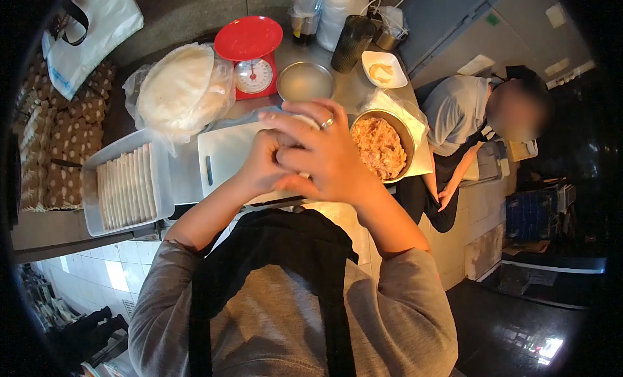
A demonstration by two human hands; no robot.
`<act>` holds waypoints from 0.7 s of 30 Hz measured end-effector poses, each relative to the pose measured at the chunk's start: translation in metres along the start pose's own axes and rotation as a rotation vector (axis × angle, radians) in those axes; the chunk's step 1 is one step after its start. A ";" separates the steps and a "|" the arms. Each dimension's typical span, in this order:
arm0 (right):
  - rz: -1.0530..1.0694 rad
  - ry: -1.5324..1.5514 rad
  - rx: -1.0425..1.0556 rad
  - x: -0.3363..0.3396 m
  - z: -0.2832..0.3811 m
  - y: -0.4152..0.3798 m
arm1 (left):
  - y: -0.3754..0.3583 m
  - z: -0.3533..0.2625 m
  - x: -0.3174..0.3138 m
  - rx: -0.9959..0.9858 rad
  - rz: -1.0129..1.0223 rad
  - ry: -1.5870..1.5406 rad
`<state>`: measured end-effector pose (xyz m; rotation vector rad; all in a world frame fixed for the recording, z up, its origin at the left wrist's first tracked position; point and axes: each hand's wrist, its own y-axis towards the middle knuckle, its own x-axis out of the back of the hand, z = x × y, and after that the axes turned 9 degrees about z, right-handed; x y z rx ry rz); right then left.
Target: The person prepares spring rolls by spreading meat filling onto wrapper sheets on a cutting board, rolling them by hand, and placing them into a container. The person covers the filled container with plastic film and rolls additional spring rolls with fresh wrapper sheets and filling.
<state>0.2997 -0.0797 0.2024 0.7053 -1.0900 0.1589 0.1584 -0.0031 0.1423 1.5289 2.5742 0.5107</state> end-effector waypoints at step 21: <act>0.238 0.416 -0.389 0.009 -0.012 0.011 | -0.066 0.113 0.049 0.542 0.349 -0.413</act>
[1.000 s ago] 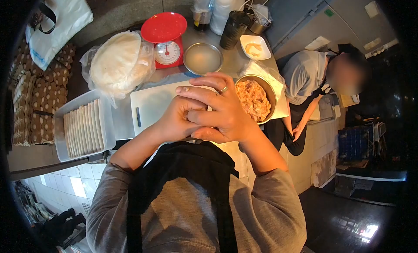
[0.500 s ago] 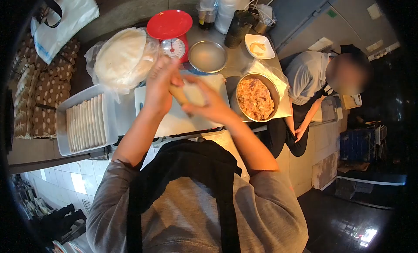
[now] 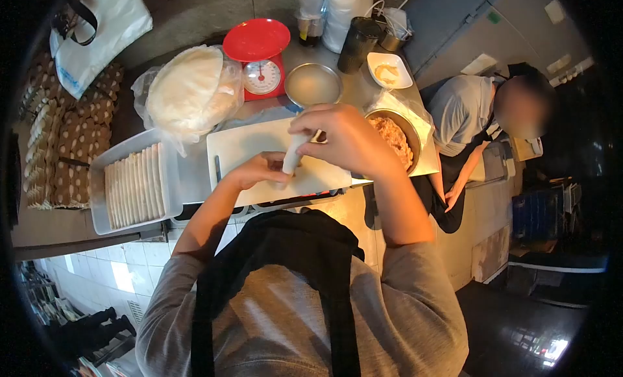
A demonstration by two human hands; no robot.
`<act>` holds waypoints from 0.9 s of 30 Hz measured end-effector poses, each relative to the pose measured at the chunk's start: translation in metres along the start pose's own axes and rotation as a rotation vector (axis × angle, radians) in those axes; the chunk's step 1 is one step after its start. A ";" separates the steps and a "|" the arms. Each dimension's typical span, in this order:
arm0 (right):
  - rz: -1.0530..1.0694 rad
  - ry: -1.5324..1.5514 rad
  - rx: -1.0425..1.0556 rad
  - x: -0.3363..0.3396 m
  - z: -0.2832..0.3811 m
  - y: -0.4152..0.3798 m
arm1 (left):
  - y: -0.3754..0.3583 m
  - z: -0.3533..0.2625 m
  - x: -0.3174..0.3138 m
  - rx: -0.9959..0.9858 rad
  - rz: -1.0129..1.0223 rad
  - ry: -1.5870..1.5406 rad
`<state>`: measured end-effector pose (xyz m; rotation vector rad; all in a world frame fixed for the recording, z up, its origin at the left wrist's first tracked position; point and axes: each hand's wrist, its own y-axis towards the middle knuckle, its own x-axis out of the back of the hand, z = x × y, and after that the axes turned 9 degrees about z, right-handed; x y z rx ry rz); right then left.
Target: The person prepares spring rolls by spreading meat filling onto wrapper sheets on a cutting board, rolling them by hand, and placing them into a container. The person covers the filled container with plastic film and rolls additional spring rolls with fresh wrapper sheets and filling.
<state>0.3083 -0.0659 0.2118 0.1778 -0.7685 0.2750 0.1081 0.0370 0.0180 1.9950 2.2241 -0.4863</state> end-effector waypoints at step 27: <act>-0.495 -0.057 0.245 -0.061 -0.031 -0.051 | 0.031 -0.081 -0.082 -0.400 -0.340 0.389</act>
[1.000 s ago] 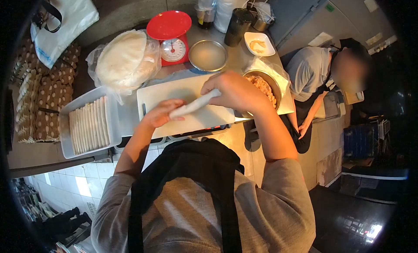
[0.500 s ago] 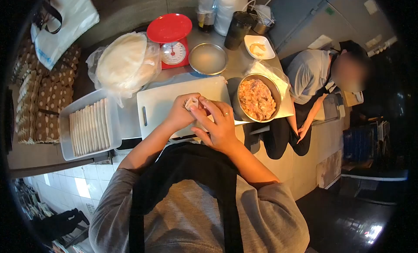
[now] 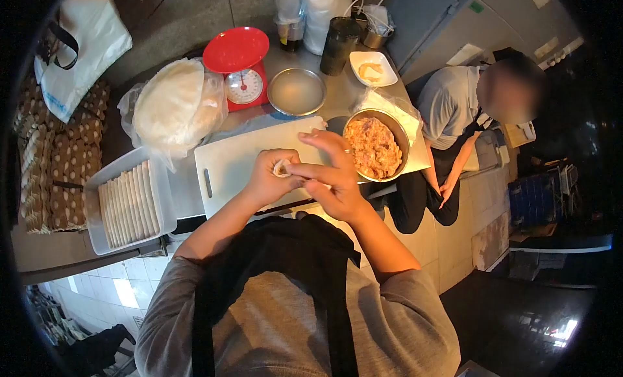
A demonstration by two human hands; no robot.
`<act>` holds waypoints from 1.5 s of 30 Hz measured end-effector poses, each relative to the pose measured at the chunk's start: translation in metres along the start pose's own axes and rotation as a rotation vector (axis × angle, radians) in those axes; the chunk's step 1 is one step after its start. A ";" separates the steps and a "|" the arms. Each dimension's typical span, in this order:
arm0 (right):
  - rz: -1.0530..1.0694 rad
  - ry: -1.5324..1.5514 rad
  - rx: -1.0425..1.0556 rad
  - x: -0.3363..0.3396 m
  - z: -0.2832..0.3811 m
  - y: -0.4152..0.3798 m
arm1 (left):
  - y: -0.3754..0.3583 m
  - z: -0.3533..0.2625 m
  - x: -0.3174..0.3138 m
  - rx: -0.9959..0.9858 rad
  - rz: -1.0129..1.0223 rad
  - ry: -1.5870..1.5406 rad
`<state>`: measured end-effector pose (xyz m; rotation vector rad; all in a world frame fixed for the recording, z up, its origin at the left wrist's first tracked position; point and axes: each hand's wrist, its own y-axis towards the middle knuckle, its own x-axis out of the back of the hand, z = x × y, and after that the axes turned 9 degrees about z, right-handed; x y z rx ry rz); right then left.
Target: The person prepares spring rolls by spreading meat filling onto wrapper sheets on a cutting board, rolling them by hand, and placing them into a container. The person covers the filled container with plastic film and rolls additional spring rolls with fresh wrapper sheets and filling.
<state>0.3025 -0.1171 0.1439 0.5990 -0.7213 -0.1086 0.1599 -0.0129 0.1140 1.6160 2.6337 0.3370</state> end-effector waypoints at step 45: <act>0.150 0.295 -0.086 -0.019 -0.018 0.039 | 0.013 -0.015 0.004 -0.156 -0.763 0.164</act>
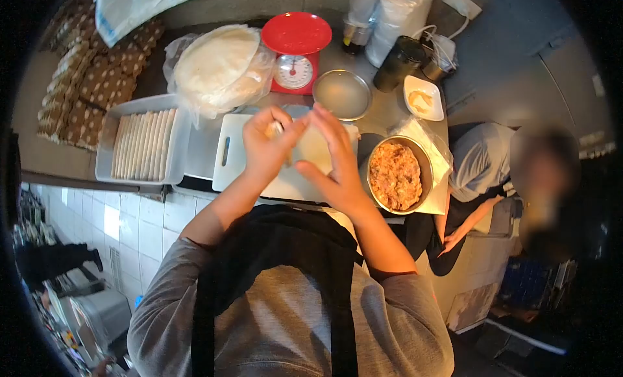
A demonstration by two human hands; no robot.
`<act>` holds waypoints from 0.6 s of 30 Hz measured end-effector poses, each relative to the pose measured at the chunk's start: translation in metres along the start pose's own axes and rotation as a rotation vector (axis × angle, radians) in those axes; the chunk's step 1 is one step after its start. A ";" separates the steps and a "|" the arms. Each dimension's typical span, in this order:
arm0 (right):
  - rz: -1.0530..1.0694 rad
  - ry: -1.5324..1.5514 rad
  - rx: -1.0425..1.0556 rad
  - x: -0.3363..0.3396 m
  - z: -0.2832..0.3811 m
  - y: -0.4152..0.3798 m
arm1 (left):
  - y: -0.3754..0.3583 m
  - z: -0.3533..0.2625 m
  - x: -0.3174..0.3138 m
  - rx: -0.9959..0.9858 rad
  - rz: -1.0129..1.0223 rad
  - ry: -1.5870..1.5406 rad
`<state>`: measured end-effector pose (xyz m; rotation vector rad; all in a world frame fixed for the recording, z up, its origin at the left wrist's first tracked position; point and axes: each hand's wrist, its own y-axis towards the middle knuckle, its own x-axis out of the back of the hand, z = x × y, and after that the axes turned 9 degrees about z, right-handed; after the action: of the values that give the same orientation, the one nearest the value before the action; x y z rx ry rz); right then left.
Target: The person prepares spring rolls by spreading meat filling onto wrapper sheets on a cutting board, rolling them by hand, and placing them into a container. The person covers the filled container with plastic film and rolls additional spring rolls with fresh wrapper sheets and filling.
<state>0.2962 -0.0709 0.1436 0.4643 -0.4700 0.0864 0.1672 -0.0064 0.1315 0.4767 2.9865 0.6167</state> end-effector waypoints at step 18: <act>0.644 -0.747 -0.144 -0.079 -0.114 -0.037 | -0.106 0.084 0.107 0.416 -0.291 0.364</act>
<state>0.2806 -0.0501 0.0023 0.1718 -1.3426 0.5062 0.0444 -0.0338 0.0132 -0.0763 3.4416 0.0548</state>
